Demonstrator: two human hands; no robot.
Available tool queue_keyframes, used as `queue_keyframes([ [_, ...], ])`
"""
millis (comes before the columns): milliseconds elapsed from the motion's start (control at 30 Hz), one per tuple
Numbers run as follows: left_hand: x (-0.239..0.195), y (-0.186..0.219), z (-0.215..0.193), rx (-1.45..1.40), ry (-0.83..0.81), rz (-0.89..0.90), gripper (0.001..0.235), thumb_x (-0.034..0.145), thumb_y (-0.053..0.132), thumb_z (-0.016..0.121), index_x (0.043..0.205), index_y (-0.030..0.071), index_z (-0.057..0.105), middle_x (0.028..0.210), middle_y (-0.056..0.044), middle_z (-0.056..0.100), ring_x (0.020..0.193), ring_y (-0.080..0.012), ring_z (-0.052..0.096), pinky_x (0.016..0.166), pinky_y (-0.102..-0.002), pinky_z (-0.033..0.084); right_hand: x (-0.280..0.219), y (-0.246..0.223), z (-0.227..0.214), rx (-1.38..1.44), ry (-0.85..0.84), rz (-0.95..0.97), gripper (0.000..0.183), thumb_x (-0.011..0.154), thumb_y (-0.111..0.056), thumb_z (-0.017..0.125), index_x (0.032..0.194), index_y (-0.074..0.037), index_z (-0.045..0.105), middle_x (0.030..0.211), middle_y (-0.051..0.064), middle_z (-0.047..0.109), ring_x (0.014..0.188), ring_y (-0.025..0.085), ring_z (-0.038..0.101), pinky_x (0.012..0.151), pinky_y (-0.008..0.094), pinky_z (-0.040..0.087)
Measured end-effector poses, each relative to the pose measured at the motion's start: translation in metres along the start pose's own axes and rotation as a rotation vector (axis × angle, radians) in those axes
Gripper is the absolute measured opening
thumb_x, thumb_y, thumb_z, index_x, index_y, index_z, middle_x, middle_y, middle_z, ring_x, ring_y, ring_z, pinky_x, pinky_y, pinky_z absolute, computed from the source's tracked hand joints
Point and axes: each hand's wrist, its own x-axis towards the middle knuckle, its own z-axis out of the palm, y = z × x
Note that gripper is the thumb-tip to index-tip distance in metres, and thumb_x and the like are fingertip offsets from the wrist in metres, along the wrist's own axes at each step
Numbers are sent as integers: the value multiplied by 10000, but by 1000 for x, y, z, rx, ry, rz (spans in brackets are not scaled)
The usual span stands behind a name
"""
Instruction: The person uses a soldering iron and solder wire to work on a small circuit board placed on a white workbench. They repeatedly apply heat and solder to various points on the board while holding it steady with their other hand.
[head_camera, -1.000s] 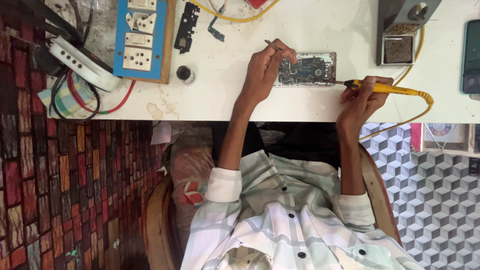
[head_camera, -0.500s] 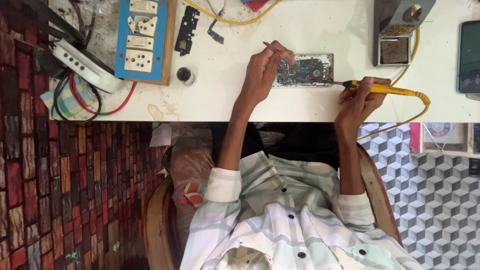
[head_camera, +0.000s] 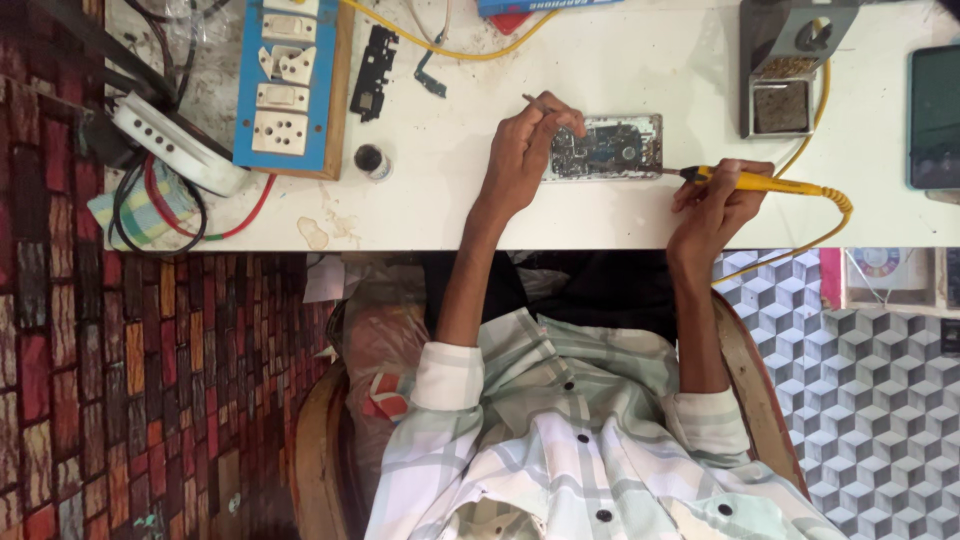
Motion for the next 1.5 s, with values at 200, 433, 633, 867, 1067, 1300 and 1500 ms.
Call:
queue_keyframes([
  [200,1,9,-1,9,2,-8,282,1129,156,458,999,-1,653,963,-84,746,922,-159,702,905,-307,539,2,1,3,-18,-27,-33,164,1195,-190,474,1118,-61,408,809,46,477,584,130,512,545,260,417],
  [433,2,17,-1,-12,-4,-89,278,1117,144,438,980,0,633,948,-69,741,811,-117,633,790,-289,517,8,4,-3,125,60,97,254,1137,-305,534,1148,-56,483,731,22,473,511,112,487,457,239,375],
  [633,1,14,0,37,5,-86,289,1121,170,459,983,-6,643,929,-84,741,818,-132,648,799,-302,526,18,-1,-14,292,61,285,260,1104,-309,608,1045,-80,501,694,21,487,500,131,516,441,263,400],
  [867,0,7,0,7,-9,-64,307,1136,189,428,994,17,638,954,-78,746,917,-143,703,886,-314,558,8,-15,-9,240,40,275,245,1104,-272,622,993,-86,508,700,8,482,495,107,492,423,250,362],
  [1067,0,8,-1,-59,-8,-85,285,1137,162,445,995,-3,628,953,-94,718,936,-177,679,932,-352,548,5,-12,11,140,92,223,267,1122,-244,591,938,-76,497,681,19,478,483,110,484,398,255,330],
  [1300,-1,11,-1,-32,-9,-79,277,1128,131,443,1007,-33,630,964,-106,719,973,-191,697,967,-364,549,7,-1,10,112,100,173,252,1115,-219,575,936,-58,500,651,30,465,443,109,434,386,263,322],
  [1500,-2,10,-1,-108,-19,-21,254,1143,104,445,1026,-43,617,974,-113,703,1036,-204,706,1025,-368,552,6,3,12,101,61,132,248,1131,-198,558,947,-42,500,668,43,476,449,110,426,402,267,330],
])
